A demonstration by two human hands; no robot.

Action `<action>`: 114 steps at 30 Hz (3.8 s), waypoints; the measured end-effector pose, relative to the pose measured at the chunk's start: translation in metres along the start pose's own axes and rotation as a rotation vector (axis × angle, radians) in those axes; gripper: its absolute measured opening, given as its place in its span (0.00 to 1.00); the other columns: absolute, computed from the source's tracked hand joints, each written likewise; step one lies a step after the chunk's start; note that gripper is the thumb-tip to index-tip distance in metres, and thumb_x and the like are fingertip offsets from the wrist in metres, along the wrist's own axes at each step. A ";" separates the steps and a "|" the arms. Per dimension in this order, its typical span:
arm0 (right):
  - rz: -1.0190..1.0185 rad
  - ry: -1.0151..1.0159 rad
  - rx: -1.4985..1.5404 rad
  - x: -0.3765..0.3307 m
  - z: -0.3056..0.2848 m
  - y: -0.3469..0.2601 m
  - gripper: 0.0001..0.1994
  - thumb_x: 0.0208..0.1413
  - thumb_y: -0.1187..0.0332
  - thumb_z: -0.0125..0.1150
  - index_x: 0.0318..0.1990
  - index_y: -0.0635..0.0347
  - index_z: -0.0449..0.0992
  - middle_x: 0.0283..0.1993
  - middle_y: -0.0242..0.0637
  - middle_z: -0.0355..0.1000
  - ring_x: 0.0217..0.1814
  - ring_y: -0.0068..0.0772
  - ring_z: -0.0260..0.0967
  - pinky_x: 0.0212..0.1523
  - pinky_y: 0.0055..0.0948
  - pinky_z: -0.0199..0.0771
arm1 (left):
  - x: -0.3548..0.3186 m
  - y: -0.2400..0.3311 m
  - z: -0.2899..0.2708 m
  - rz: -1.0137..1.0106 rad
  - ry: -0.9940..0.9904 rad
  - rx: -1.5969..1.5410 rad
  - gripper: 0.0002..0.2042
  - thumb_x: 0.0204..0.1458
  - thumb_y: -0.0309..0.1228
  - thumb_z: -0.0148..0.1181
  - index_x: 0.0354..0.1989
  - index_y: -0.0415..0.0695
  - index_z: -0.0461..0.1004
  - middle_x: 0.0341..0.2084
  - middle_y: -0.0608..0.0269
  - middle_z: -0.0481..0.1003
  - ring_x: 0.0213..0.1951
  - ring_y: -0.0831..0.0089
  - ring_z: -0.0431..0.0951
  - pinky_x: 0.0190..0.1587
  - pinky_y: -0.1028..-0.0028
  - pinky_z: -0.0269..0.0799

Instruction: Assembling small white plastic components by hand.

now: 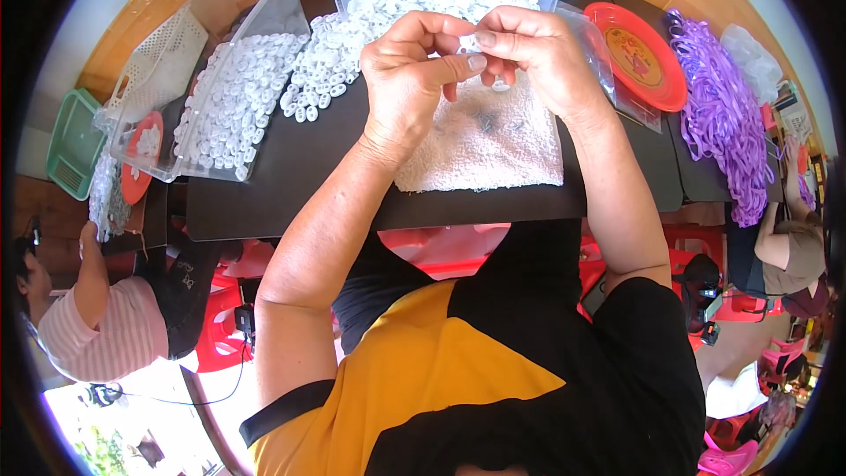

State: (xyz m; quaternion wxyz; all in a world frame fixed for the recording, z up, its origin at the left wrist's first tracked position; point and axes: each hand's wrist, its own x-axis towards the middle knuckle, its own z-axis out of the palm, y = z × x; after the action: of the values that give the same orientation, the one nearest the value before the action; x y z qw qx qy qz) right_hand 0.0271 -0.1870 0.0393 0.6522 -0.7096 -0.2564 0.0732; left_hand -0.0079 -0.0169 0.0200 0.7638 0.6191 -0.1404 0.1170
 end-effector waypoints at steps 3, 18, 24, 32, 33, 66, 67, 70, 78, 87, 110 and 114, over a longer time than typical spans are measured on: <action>0.008 -0.016 -0.012 0.000 0.001 0.001 0.10 0.57 0.62 0.58 0.30 0.59 0.77 0.21 0.26 0.70 0.24 0.16 0.68 0.25 0.15 0.60 | 0.001 -0.001 -0.002 -0.011 -0.006 0.000 0.12 0.44 0.12 0.63 0.38 0.35 0.75 0.27 0.62 0.75 0.24 0.78 0.73 0.20 0.81 0.67; 0.027 -0.105 0.087 0.000 -0.011 -0.004 0.11 0.57 0.63 0.57 0.30 0.61 0.76 0.22 0.28 0.70 0.22 0.17 0.68 0.23 0.15 0.60 | 0.003 -0.007 0.000 0.055 -0.084 0.113 0.14 0.43 0.18 0.69 0.40 0.35 0.75 0.29 0.62 0.77 0.28 0.80 0.75 0.24 0.81 0.70; 0.053 -0.115 0.063 -0.001 -0.009 -0.004 0.11 0.62 0.65 0.53 0.31 0.63 0.74 0.24 0.28 0.69 0.24 0.19 0.68 0.24 0.15 0.60 | 0.003 -0.004 0.002 0.068 -0.054 0.076 0.12 0.44 0.19 0.69 0.38 0.35 0.75 0.27 0.62 0.77 0.26 0.81 0.74 0.23 0.82 0.70; 0.088 -0.117 0.194 -0.001 -0.008 -0.002 0.10 0.58 0.64 0.57 0.31 0.62 0.77 0.22 0.29 0.71 0.22 0.18 0.69 0.23 0.15 0.60 | 0.002 -0.001 -0.002 0.070 -0.085 0.132 0.12 0.43 0.20 0.69 0.37 0.36 0.75 0.26 0.63 0.77 0.25 0.82 0.74 0.22 0.83 0.69; 0.090 -0.118 0.194 0.000 -0.008 -0.002 0.10 0.58 0.64 0.57 0.31 0.62 0.77 0.22 0.29 0.71 0.22 0.18 0.69 0.23 0.15 0.60 | 0.002 -0.001 -0.001 0.083 -0.084 0.135 0.12 0.43 0.20 0.69 0.36 0.36 0.75 0.26 0.63 0.77 0.25 0.82 0.74 0.21 0.83 0.69; -0.003 0.022 0.064 -0.003 0.000 -0.001 0.09 0.57 0.64 0.59 0.31 0.60 0.78 0.22 0.26 0.70 0.23 0.16 0.67 0.25 0.15 0.60 | 0.002 -0.001 0.002 0.041 -0.013 0.042 0.11 0.45 0.17 0.66 0.38 0.35 0.76 0.25 0.64 0.75 0.24 0.82 0.72 0.21 0.84 0.66; -0.014 0.028 0.048 -0.003 0.001 -0.001 0.09 0.56 0.64 0.60 0.30 0.60 0.78 0.21 0.26 0.70 0.23 0.15 0.66 0.25 0.15 0.59 | 0.002 0.001 0.002 0.019 -0.015 0.032 0.11 0.45 0.15 0.64 0.38 0.33 0.76 0.26 0.60 0.76 0.23 0.80 0.73 0.21 0.82 0.66; -0.021 0.006 -0.002 -0.003 -0.001 0.000 0.10 0.57 0.65 0.59 0.30 0.62 0.76 0.22 0.27 0.69 0.23 0.16 0.66 0.25 0.15 0.60 | 0.001 0.005 0.002 -0.017 -0.020 0.039 0.11 0.45 0.14 0.64 0.38 0.33 0.76 0.26 0.61 0.76 0.23 0.80 0.73 0.20 0.82 0.66; 0.025 -0.012 0.068 -0.001 -0.005 0.000 0.10 0.55 0.64 0.62 0.27 0.60 0.76 0.20 0.26 0.69 0.21 0.16 0.67 0.23 0.15 0.59 | 0.005 0.001 0.000 -0.008 -0.084 0.058 0.12 0.44 0.17 0.67 0.38 0.35 0.76 0.26 0.62 0.76 0.24 0.81 0.73 0.21 0.82 0.67; 0.044 -0.057 0.093 -0.003 -0.010 -0.004 0.11 0.56 0.63 0.60 0.29 0.62 0.77 0.22 0.28 0.71 0.22 0.17 0.68 0.22 0.15 0.60 | 0.004 -0.003 -0.002 0.064 -0.092 0.210 0.14 0.42 0.20 0.71 0.38 0.37 0.76 0.25 0.66 0.75 0.25 0.84 0.73 0.21 0.84 0.68; 0.043 -0.054 0.083 -0.004 -0.007 -0.008 0.09 0.56 0.65 0.60 0.27 0.61 0.77 0.19 0.27 0.69 0.19 0.17 0.67 0.21 0.14 0.59 | -0.004 -0.004 0.001 0.211 -0.091 0.204 0.15 0.41 0.26 0.73 0.36 0.39 0.75 0.26 0.64 0.77 0.29 0.81 0.77 0.35 0.81 0.76; 0.043 -0.049 0.085 -0.006 -0.004 -0.011 0.09 0.55 0.65 0.61 0.27 0.61 0.77 0.19 0.27 0.69 0.19 0.17 0.66 0.21 0.15 0.59 | -0.006 -0.006 0.001 0.270 -0.064 0.357 0.15 0.41 0.26 0.72 0.38 0.40 0.75 0.26 0.68 0.75 0.30 0.83 0.74 0.35 0.81 0.74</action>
State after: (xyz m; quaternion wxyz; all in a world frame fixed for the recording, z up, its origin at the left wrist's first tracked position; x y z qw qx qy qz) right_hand 0.0208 -0.1934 0.0492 0.6736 -0.6846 -0.2537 0.1153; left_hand -0.0117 -0.0190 0.0129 0.6146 0.7234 -0.2234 0.2214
